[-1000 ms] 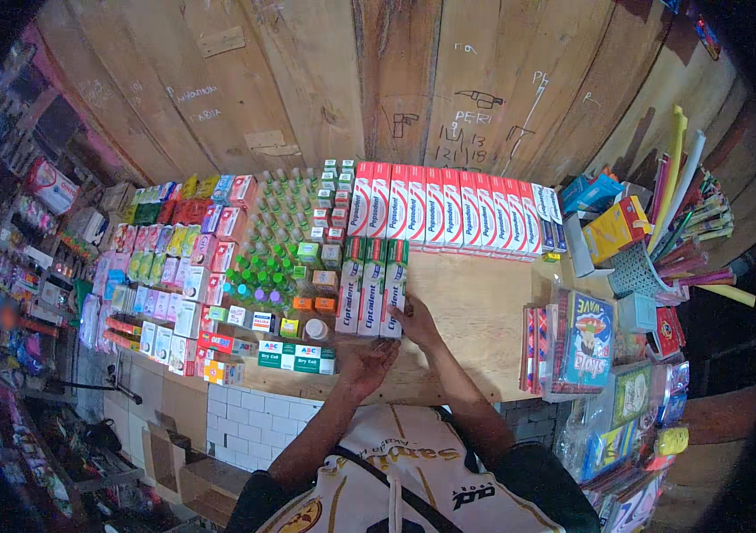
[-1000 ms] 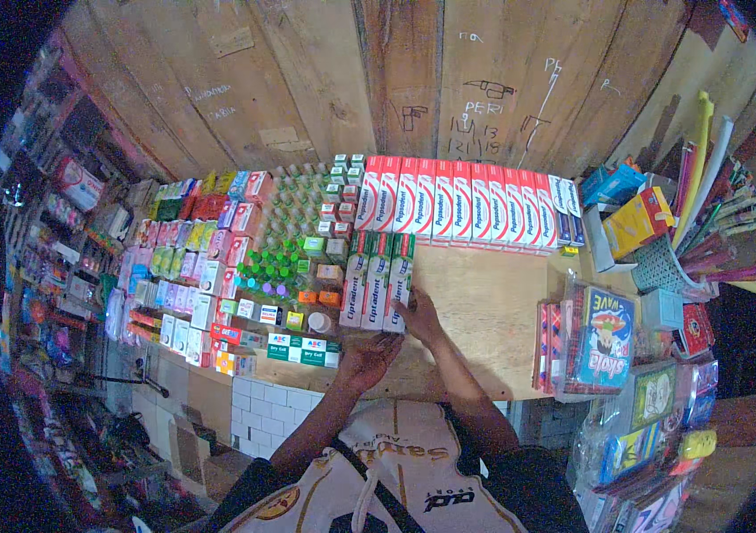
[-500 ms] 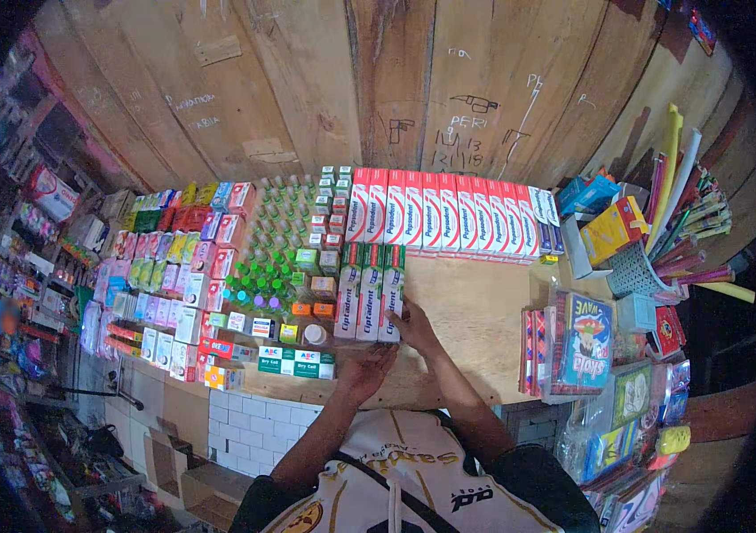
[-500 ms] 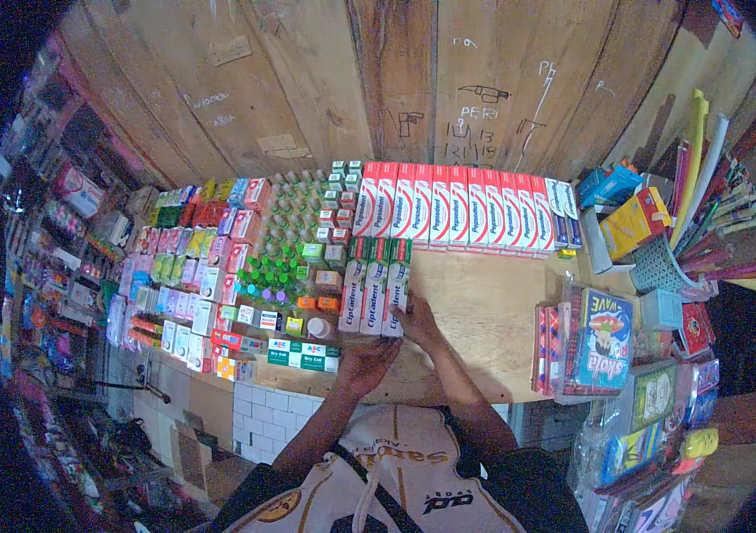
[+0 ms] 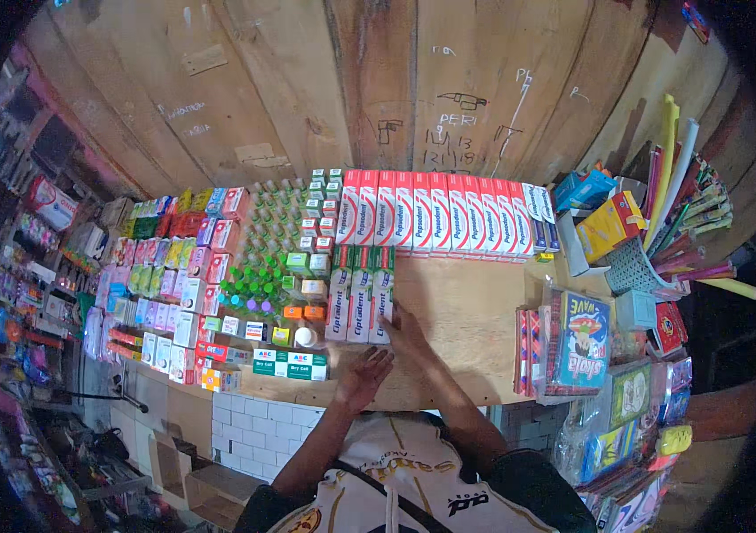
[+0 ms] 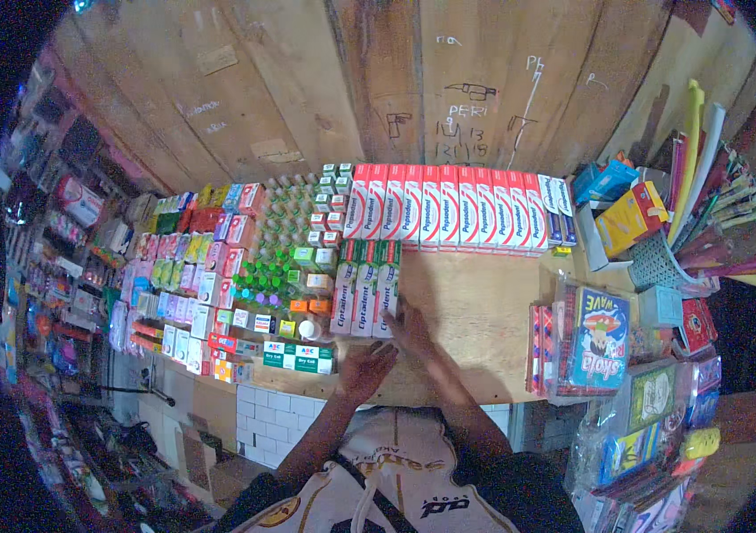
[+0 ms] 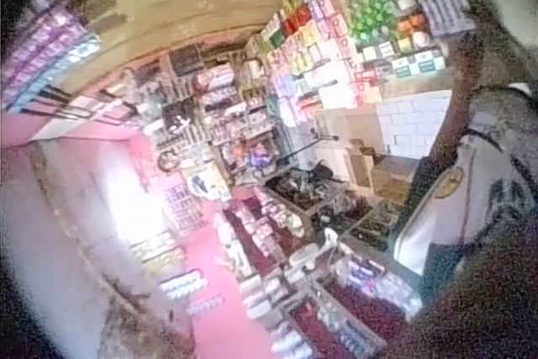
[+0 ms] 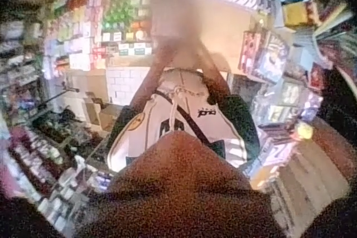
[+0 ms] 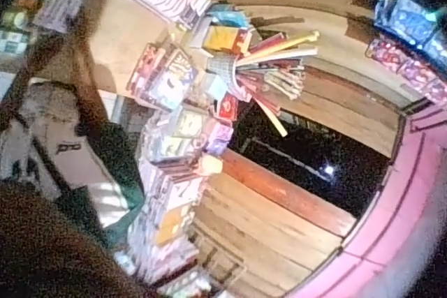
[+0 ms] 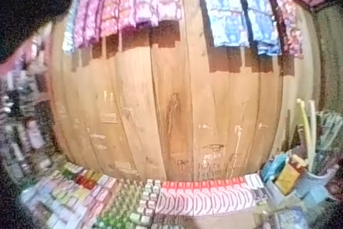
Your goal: Transferring and organizing toothpaste boxes from a cardboard shipping box onto a retail shelf.
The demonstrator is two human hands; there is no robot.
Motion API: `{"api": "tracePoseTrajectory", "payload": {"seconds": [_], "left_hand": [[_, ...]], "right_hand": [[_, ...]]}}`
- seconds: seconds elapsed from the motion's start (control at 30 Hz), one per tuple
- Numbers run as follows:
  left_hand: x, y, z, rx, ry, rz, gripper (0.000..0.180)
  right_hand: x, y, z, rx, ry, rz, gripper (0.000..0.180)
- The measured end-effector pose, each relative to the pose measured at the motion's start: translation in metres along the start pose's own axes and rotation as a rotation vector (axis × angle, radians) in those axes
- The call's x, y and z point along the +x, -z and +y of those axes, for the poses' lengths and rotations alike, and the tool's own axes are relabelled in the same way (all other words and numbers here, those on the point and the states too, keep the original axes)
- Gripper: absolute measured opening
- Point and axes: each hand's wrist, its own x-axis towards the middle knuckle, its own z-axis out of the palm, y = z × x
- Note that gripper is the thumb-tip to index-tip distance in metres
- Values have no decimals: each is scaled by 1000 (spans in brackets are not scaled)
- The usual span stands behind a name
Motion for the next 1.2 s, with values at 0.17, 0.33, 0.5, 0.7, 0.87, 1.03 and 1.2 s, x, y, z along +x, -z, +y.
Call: {"api": "tracePoseTrajectory", "payload": {"seconds": [0.17,0.33,0.5,0.7,0.87,1.03,1.2], "left_hand": [[-17,-5,-10,480,10,49,39],[-25,-23,0,798,118,72,34],[-17,-16,17,926,149,-60,33],[-55,-20,34,1096,315,-300,32],[-88,7,52,1226,445,-414,29],[-122,30,52,1305,663,-471,26],[-145,56,29,1359,838,-582,25]], "right_hand": [[-49,10,44,-176,-36,126,49],[-119,23,27,43,-169,27,35],[-159,7,14,168,-68,315,16],[-196,-48,-14,369,-144,629,17],[-227,-112,-16,370,-120,810,23],[-282,-185,-7,424,-357,968,21],[-332,-232,-17,403,-397,1130,24]]}}
